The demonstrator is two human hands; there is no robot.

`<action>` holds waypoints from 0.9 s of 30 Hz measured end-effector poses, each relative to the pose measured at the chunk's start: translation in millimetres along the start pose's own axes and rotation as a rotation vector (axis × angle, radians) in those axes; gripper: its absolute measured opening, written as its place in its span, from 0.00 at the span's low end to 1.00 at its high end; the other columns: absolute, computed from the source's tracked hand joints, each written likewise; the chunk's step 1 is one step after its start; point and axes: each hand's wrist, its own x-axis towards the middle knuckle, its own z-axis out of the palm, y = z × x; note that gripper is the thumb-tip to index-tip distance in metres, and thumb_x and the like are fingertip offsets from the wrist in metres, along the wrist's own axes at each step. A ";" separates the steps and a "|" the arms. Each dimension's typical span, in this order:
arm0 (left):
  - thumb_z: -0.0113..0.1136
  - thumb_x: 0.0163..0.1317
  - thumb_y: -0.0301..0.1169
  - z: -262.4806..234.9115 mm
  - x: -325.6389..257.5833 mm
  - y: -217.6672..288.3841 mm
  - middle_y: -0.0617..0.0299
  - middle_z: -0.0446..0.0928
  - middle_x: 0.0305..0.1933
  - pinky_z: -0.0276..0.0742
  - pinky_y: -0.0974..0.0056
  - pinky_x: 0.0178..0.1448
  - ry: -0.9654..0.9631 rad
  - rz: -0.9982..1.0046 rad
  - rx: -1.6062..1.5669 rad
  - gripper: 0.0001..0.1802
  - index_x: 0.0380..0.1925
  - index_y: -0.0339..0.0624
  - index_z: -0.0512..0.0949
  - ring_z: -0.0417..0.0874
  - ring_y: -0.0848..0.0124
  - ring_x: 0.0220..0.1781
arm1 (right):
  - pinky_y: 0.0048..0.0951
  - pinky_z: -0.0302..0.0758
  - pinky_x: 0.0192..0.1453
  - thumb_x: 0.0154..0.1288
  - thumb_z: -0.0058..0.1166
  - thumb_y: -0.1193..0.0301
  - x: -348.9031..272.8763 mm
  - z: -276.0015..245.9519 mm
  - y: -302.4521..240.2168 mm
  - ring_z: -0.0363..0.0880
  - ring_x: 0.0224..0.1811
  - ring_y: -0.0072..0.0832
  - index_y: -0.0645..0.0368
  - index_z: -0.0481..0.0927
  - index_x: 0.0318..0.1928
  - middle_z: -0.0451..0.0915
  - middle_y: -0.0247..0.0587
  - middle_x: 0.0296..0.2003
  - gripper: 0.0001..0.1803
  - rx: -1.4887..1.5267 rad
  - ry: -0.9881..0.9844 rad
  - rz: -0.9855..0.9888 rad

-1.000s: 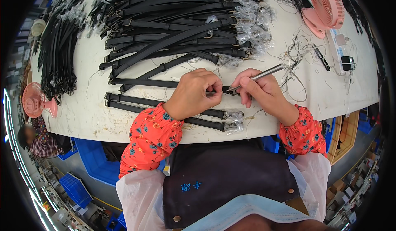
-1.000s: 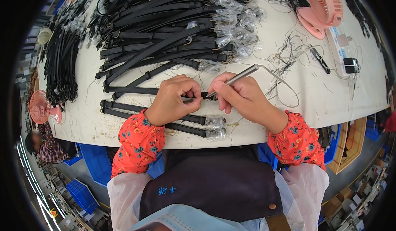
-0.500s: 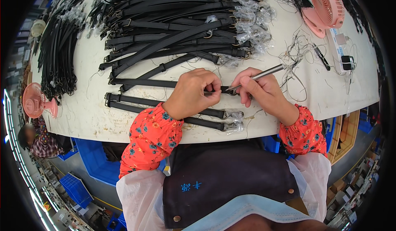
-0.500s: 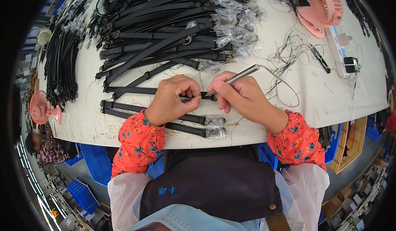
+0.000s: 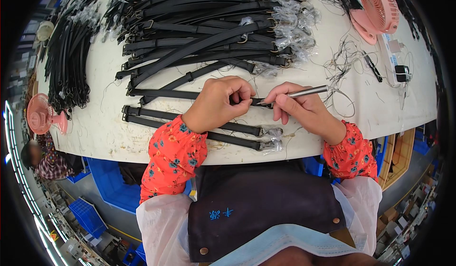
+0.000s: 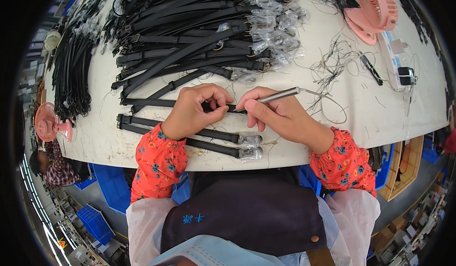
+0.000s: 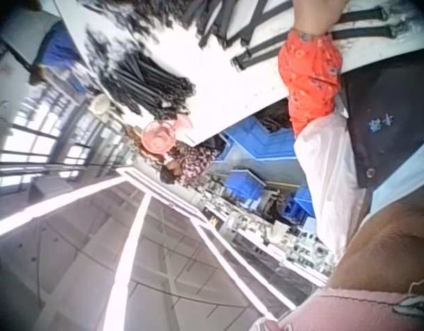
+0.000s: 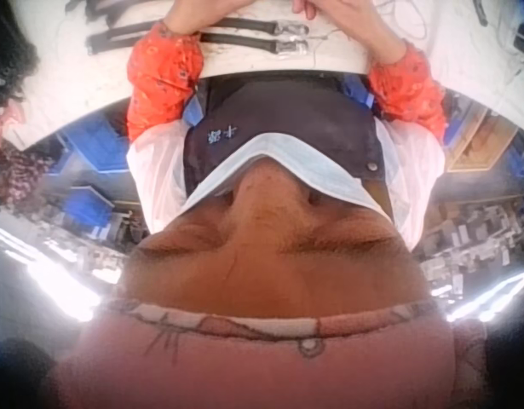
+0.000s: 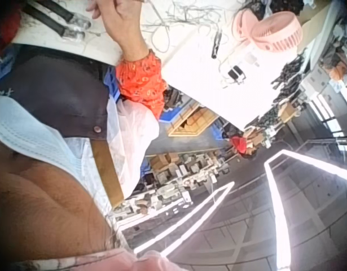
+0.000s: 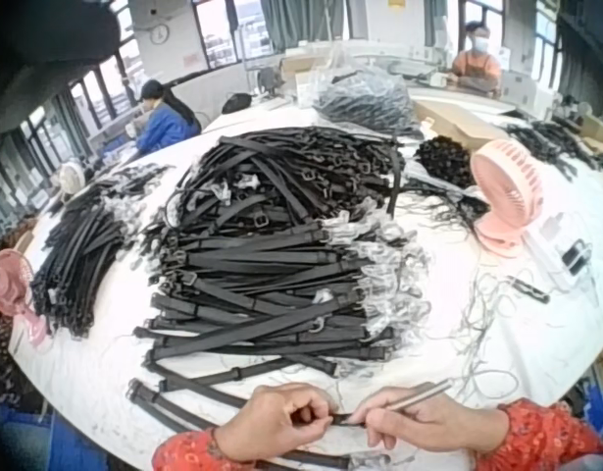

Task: The person uses a metal tool to attach metal buckles to black leather straps at a workbench. They repeatedly pick up a strap, position the buckle, and use the tool to secure it before placing the finished item aside. The workspace contains piles of straps and loose threads.

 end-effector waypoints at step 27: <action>0.70 0.54 0.23 -8.8 -20.6 16.2 0.60 0.80 0.44 0.75 0.58 0.51 -0.005 0.208 0.326 0.15 0.44 0.43 0.83 0.77 0.58 0.47 | 0.19 0.74 0.32 0.82 0.48 0.60 -1.0 -0.8 3.3 0.78 0.26 0.16 0.62 0.82 0.49 0.81 0.32 0.26 0.17 0.036 0.002 -0.030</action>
